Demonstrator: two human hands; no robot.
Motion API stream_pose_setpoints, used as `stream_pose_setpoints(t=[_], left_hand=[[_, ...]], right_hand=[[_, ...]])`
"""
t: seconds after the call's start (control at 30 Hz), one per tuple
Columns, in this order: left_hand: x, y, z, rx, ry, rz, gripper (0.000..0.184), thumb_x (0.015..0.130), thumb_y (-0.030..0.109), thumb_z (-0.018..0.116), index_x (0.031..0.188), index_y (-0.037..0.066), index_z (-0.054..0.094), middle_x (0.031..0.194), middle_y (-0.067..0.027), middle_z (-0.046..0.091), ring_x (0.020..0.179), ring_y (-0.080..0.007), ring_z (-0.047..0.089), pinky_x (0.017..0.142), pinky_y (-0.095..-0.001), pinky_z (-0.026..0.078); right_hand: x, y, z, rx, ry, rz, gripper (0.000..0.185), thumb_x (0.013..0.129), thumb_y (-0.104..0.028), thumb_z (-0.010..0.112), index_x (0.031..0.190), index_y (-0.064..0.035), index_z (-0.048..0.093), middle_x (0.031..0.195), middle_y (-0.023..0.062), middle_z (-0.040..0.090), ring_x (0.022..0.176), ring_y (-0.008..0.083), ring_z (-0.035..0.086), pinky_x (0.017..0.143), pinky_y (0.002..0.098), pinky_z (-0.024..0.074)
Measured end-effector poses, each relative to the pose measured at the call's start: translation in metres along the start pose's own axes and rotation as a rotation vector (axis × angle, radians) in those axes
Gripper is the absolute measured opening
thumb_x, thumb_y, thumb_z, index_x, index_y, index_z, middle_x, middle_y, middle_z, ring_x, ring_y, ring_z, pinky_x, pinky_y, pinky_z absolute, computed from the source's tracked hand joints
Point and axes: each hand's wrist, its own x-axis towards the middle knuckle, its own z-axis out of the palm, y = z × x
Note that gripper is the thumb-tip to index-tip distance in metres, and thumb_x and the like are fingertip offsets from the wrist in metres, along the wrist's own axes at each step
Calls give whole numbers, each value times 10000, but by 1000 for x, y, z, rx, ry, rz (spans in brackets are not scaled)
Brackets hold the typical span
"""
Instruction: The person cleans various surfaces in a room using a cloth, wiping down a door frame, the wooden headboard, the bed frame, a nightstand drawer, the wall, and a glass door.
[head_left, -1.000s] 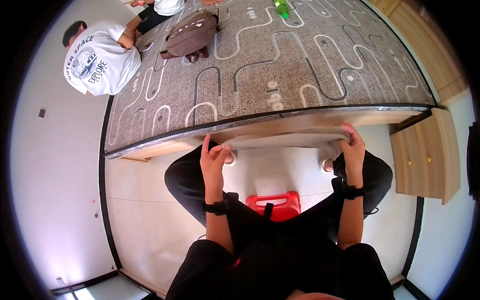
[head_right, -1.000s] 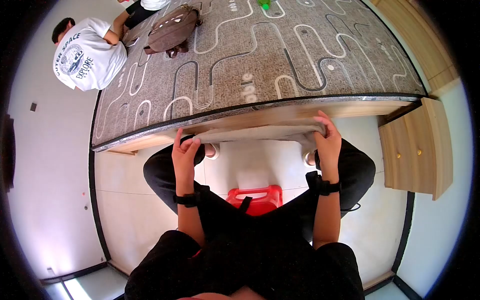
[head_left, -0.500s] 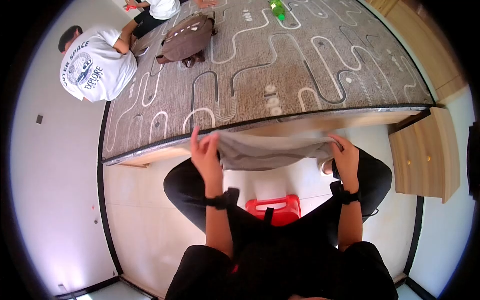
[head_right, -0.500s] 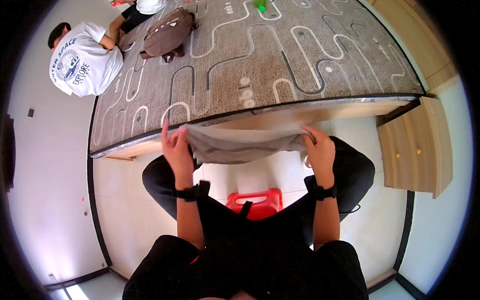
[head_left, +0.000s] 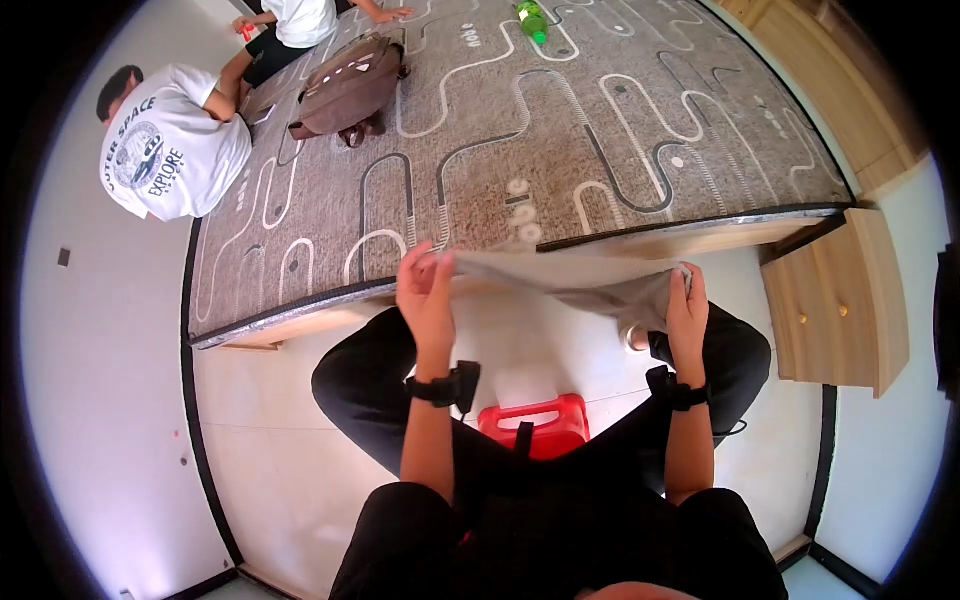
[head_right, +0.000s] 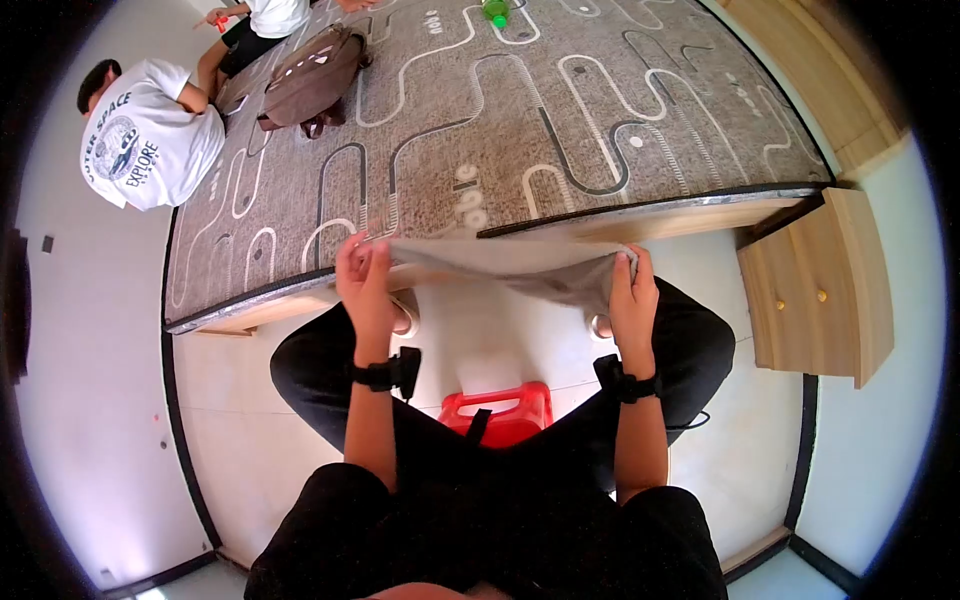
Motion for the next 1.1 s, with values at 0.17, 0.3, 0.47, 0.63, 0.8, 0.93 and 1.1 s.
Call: stream_pose_setpoints(t=[0.17,0.3,0.47,0.63,0.8,0.93,1.1], left_hand=[[-4,20,-57,182,11,-32,339,886,57,648,1199,41,520,932,-9,608,836,-81,565,746,-219,459],[18,40,-69,208,141,18,317,886,41,640,1182,9,530,942,-15,622,862,-77,577,774,-210,455],[76,-25,-73,1195,3,408,480,889,210,636,1290,-5,483,1059,-170,630,982,-295,599,883,-407,456],[42,-54,-29,1669,-60,574,612,888,401,582,1334,1,458,1295,-250,501,1251,-391,427,1047,-510,308],[28,-62,-8,1527,-309,529,658,892,509,531,1340,31,473,1416,-218,409,1340,-361,342,1093,-498,243],[17,-58,-20,1476,-384,485,606,858,425,598,1307,29,501,1366,-206,469,1291,-343,408,1085,-491,261],[3,-65,-33,1515,-450,581,384,774,87,606,1138,-30,583,1217,-174,592,1163,-301,534,1008,-414,395]], right_hand=[[5,-12,9,-31,-112,-105,247,940,-201,558,1080,2,577,871,156,643,811,185,598,764,294,467],[56,-53,23,-26,-173,-379,228,893,-137,617,1071,4,602,962,160,654,880,235,629,789,300,475],[98,-31,67,-190,-178,-517,347,869,-178,645,1161,-8,571,1176,201,587,1043,322,580,876,363,464],[76,37,111,-876,-281,-693,597,904,-445,525,1304,-5,479,1357,278,418,1301,420,337,1084,560,209],[49,48,118,-911,-306,-755,673,908,-512,477,1322,18,455,1376,240,425,1339,386,316,1096,566,180],[59,9,133,-694,-458,-932,635,898,-475,517,1280,31,495,1355,196,471,1329,343,358,1117,491,220],[9,10,177,-426,-651,-1150,508,839,-240,572,1272,16,501,1293,164,525,1292,308,414,1086,418,328]])
